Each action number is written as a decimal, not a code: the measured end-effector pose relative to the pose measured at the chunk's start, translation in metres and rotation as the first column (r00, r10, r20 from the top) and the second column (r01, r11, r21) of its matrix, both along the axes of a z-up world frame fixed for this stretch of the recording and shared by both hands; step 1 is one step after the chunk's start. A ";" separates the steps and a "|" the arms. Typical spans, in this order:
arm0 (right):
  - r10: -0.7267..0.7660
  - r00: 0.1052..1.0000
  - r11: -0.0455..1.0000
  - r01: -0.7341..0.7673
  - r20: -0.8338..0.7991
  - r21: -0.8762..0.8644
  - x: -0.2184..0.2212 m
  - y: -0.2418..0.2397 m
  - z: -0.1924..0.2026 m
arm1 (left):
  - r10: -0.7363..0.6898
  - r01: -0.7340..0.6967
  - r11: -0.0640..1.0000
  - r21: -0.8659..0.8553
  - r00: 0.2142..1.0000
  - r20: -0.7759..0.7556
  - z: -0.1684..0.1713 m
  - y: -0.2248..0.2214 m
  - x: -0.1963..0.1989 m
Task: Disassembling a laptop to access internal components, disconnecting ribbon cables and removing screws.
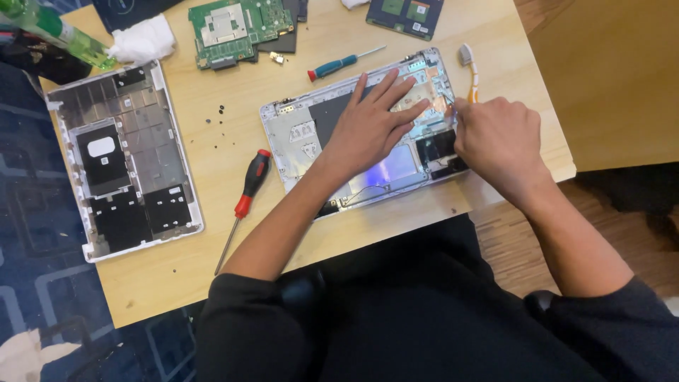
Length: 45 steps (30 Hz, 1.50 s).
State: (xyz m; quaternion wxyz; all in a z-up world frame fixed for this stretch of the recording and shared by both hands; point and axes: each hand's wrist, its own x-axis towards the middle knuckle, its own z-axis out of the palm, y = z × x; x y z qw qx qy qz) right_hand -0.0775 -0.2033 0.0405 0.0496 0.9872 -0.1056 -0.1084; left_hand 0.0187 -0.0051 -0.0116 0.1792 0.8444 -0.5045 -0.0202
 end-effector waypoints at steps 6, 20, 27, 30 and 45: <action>-0.011 0.999 1.000 0.012 -0.036 0.026 -0.014 0.013 0.019 | 0.032 -0.033 0.995 -0.091 0.999 -0.010 -0.023 -0.005 0.000; 0.113 0.976 0.985 -0.086 0.187 -0.147 -0.032 0.005 -0.014 | -0.040 0.040 0.999 -0.009 0.999 -0.009 -0.004 -0.004 0.000; 0.122 0.979 0.981 -0.093 0.166 -0.172 -0.028 0.009 -0.011 | -0.035 0.035 0.999 -0.004 0.999 0.026 -0.010 -0.005 0.001; 0.155 0.963 0.959 -0.093 0.221 -0.267 -0.033 0.012 -0.022 | -0.033 0.033 0.999 -0.015 0.999 0.018 -0.008 -0.004 -0.001; 0.082 0.983 0.985 -0.055 0.164 -0.163 -0.026 0.007 -0.021 | -0.040 0.042 0.998 -0.045 0.999 0.035 -0.006 -0.003 -0.003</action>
